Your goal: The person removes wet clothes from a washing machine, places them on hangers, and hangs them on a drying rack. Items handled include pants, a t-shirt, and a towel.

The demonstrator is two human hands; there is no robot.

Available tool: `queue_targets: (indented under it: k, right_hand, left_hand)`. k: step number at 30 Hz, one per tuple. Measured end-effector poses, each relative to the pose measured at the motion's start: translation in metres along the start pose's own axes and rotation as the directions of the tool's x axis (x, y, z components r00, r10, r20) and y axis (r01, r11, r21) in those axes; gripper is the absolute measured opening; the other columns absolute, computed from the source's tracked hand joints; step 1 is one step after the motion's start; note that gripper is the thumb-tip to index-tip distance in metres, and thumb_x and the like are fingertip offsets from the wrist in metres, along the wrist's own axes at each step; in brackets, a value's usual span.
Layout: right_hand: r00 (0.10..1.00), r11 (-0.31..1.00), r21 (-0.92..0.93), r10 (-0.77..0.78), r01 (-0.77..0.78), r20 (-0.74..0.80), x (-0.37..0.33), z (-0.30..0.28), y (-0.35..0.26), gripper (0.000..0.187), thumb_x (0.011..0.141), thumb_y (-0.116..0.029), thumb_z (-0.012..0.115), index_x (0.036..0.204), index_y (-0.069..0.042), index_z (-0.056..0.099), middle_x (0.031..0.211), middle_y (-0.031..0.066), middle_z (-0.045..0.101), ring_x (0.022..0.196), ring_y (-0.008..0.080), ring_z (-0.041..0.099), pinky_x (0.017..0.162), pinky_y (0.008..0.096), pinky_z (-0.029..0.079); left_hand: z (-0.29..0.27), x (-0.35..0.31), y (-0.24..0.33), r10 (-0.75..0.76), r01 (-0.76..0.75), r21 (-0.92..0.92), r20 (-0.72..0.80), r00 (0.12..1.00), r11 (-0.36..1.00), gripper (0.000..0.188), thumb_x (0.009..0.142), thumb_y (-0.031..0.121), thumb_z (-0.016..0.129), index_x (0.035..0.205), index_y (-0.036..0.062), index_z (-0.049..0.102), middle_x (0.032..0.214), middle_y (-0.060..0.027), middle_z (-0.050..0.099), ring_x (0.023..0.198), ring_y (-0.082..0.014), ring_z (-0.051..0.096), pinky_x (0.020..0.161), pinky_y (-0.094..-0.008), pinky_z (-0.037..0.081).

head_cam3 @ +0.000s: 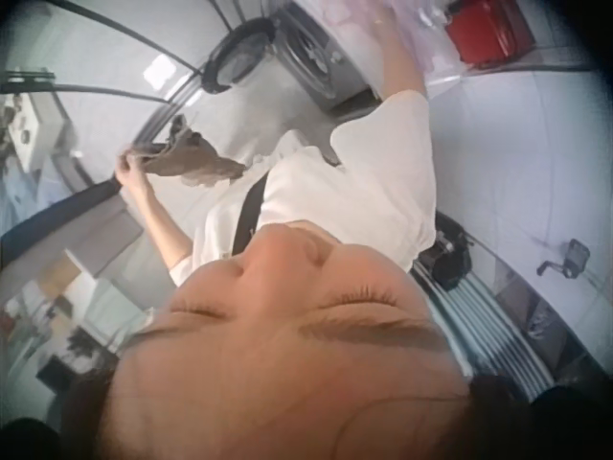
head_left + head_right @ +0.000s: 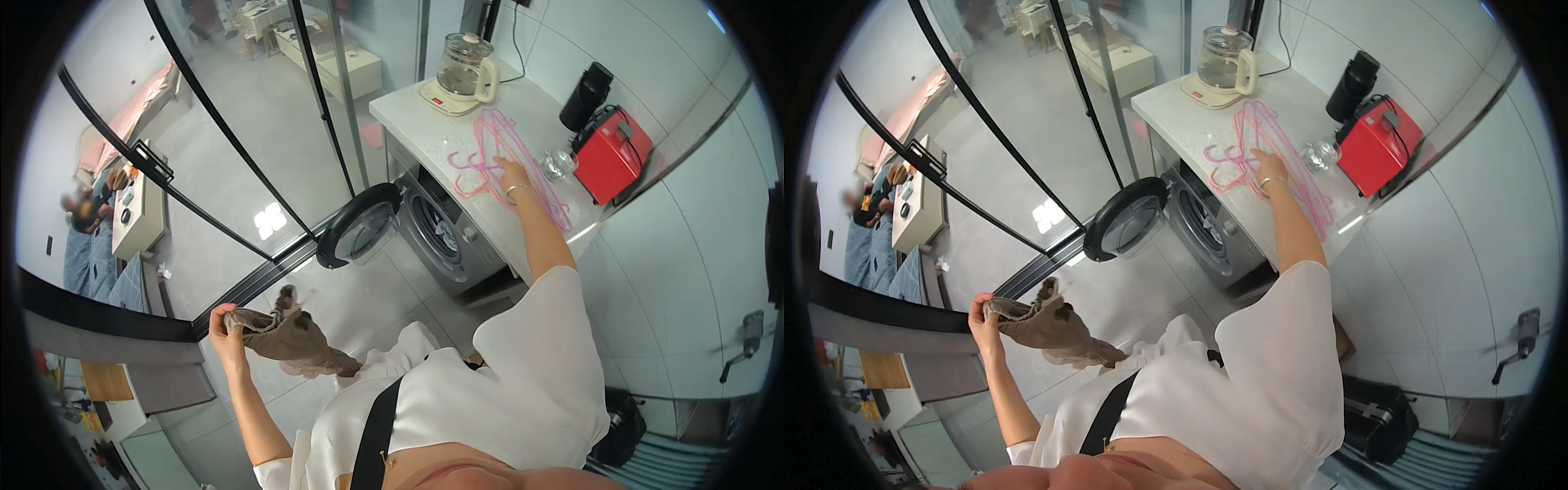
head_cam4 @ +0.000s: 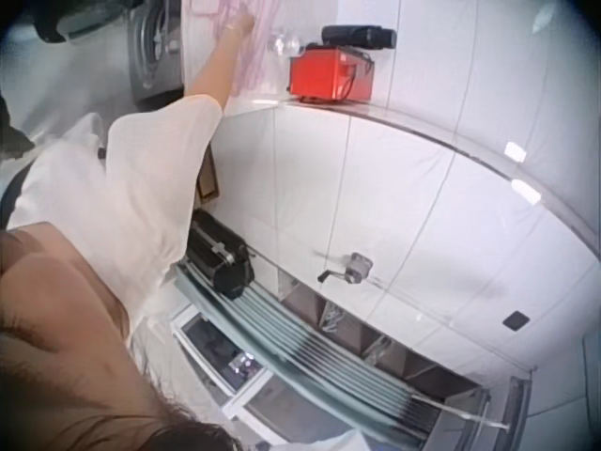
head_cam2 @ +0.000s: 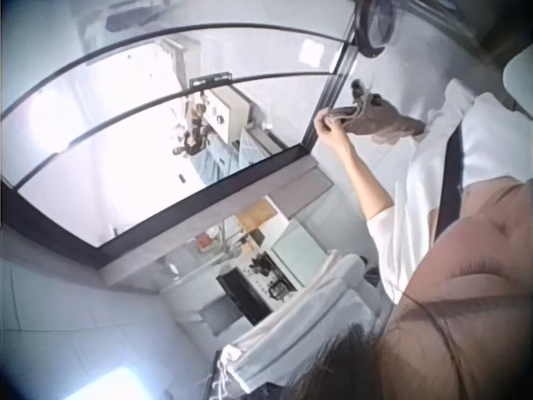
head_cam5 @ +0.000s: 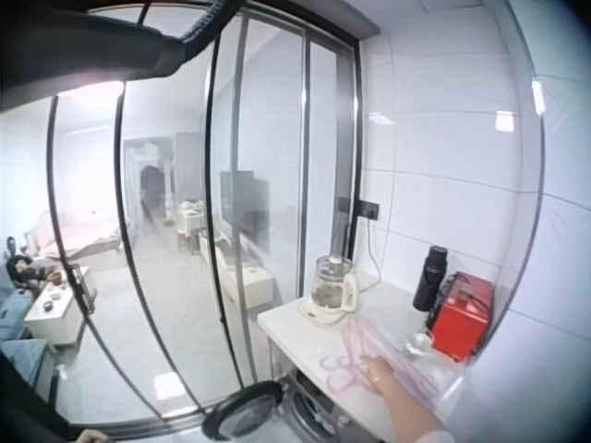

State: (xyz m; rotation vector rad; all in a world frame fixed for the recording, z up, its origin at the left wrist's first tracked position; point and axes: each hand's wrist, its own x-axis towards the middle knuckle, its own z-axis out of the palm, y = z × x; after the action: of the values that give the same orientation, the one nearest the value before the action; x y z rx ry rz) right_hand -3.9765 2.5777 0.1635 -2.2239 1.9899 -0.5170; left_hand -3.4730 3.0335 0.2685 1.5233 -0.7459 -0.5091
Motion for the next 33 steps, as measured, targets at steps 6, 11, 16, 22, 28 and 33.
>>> queue_targets:
  k: [6,11,16,22,28,33]
  right_hand:
    - [0.995,0.995,-0.086,-0.032,0.040,0.093,0.012,0.001,0.006,0.028,0.080,-0.004,0.048,0.102,-0.017,0.060,0.101,0.0165,0.056,0.091,0.0344,0.057,0.079,0.0412,0.047]
    - [0.981,0.993,-0.100,-0.080,0.063,-0.179,0.004,-0.043,-0.009,0.016,0.082,-0.008,0.050,0.094,-0.014,0.059,0.099,0.0152,0.053,0.086,0.0344,0.057,0.075,0.0428,0.047]
    - [0.835,0.927,-0.092,-0.368,0.364,-0.410,-0.050,-0.135,-0.054,0.029,0.081,-0.008,0.051,0.108,-0.014,0.058,0.087,0.0132,0.048,0.083,0.0314,0.052,0.072,0.0413,0.044]
    - [0.844,0.558,0.673,-0.500,0.485,-0.194,-0.141,-0.199,-0.158,0.037,0.088,-0.002,0.044,0.125,0.001,0.047,0.124,0.0112,0.053,0.106,0.0170,0.051,0.085,0.0303,0.043]
    - [0.390,0.306,0.952,-0.873,-0.034,0.294,-0.216,-0.122,-0.286,0.033,0.092,-0.007,0.041,0.124,-0.002,0.049,0.099,0.0029,0.056,0.074,0.0052,0.043,0.065,0.0193,0.037]
    - [0.299,0.297,0.953,-0.905,-0.063,0.302,-0.235,-0.053,-0.380,0.033,0.093,-0.009,0.042,0.123,-0.002,0.050,0.066,-0.0061,0.041,0.059,0.0033,0.030,0.053,0.0191,0.029]
  left_hand:
    - [-0.015,0.000,0.001,0.012,-0.004,0.079,-0.097,0.995,0.997,0.034,0.065,-0.013,0.042,0.093,0.0027,0.054,0.088,0.0003,0.052,0.078,-0.0071,0.049,0.072,-0.0186,0.038]
    - [-0.018,0.012,0.006,0.025,-0.008,0.154,-0.112,0.993,0.988,0.031,0.067,-0.010,0.047,0.093,0.0028,0.053,0.092,-0.0006,0.052,0.085,-0.0087,0.049,0.079,-0.0200,0.038]
    - [-0.028,0.034,-0.013,0.158,-0.094,0.342,-0.164,0.974,0.935,0.029,0.071,-0.001,0.059,0.099,0.0018,0.055,0.086,-0.0030,0.057,0.079,-0.0095,0.053,0.071,-0.0225,0.043]
    - [-0.012,0.054,-0.006,0.196,-0.017,0.577,-0.249,0.949,0.817,0.030,0.067,0.008,0.064,0.095,0.0012,0.057,0.085,-0.0104,0.062,0.078,-0.0199,0.059,0.072,-0.0297,0.046]
    - [-0.021,0.068,-0.016,0.232,0.044,0.632,-0.348,0.908,0.773,0.027,0.065,0.011,0.064,0.090,0.0017,0.057,0.086,-0.0151,0.062,0.083,-0.0298,0.060,0.074,-0.0353,0.046]
    - [-0.061,0.070,-0.027,0.289,0.059,0.683,-0.383,0.878,0.728,0.026,0.065,0.008,0.064,0.090,0.0020,0.055,0.087,-0.0153,0.059,0.085,-0.0323,0.057,0.074,-0.0375,0.045]
